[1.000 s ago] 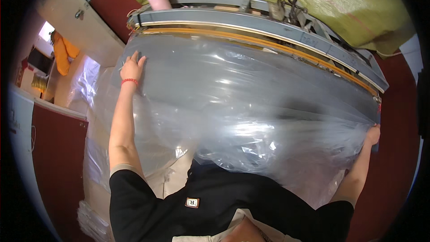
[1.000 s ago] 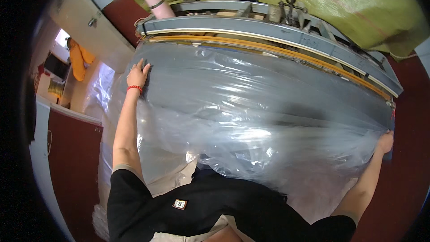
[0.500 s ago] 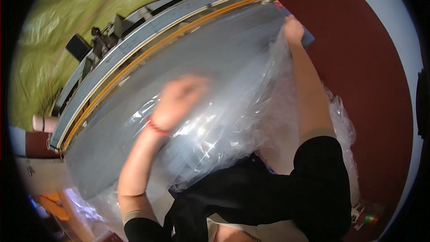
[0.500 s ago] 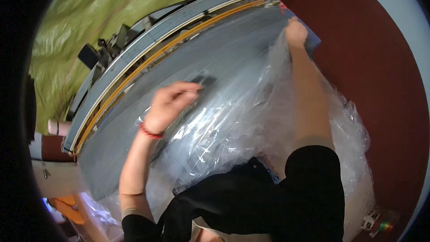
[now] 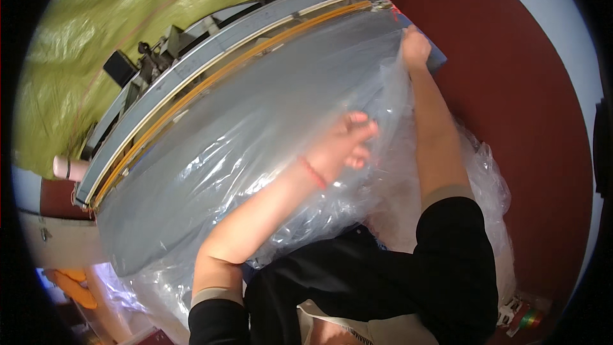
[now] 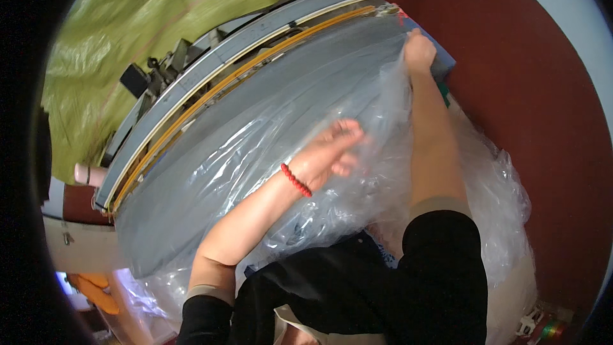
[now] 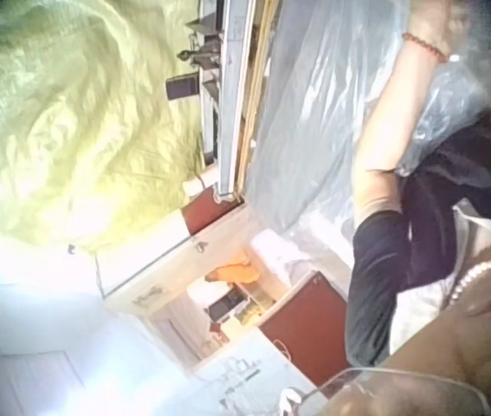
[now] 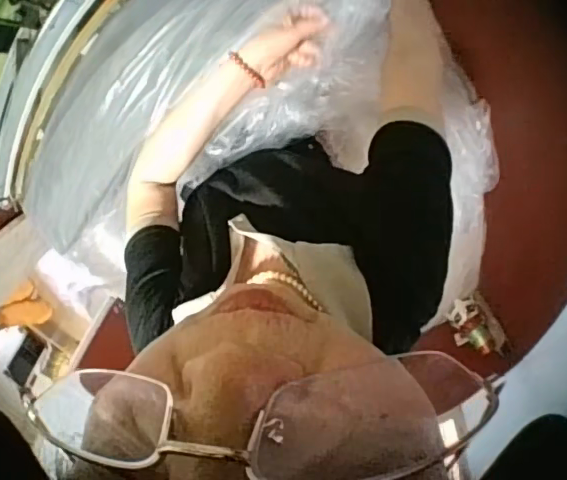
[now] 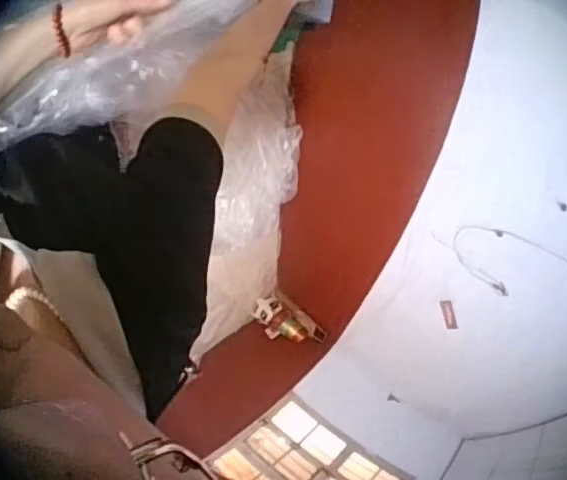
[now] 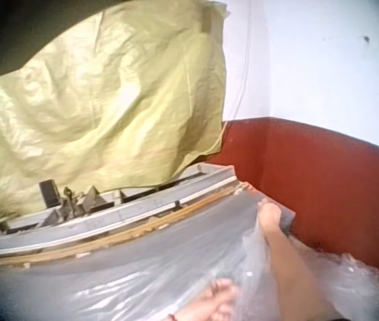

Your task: Operating a heat sealing machine to seal large plastic bags/sheets.

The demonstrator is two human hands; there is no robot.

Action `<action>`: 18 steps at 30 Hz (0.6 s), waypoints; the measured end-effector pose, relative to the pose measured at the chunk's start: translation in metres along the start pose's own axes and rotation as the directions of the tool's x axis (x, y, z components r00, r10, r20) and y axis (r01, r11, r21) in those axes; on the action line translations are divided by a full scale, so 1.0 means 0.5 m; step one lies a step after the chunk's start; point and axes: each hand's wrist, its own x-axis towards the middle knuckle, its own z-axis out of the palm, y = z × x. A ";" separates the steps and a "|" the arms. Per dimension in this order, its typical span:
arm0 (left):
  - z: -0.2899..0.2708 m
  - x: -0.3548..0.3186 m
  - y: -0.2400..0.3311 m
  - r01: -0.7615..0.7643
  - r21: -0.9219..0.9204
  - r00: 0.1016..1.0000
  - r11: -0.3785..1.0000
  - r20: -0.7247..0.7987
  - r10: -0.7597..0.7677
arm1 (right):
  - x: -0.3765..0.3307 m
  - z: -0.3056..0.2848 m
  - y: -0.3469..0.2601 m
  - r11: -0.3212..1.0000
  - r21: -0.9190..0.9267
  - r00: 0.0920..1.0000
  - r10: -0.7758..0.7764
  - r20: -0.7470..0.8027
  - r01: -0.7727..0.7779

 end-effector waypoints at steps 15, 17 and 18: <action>-0.138 -0.465 -0.068 -0.304 0.133 0.945 0.943 -0.079 0.316 | 0.007 0.008 0.003 0.995 -0.087 0.995 -0.049 0.081 0.056; -0.156 -0.530 -0.074 -0.098 0.596 0.941 0.797 -0.205 0.269 | 0.006 0.013 -0.003 0.990 -0.126 0.996 -0.059 0.068 0.067; -0.158 -0.588 -0.040 0.188 0.621 0.956 0.761 -0.293 0.002 | -0.003 0.004 -0.015 0.993 -0.098 0.996 -0.062 0.072 0.069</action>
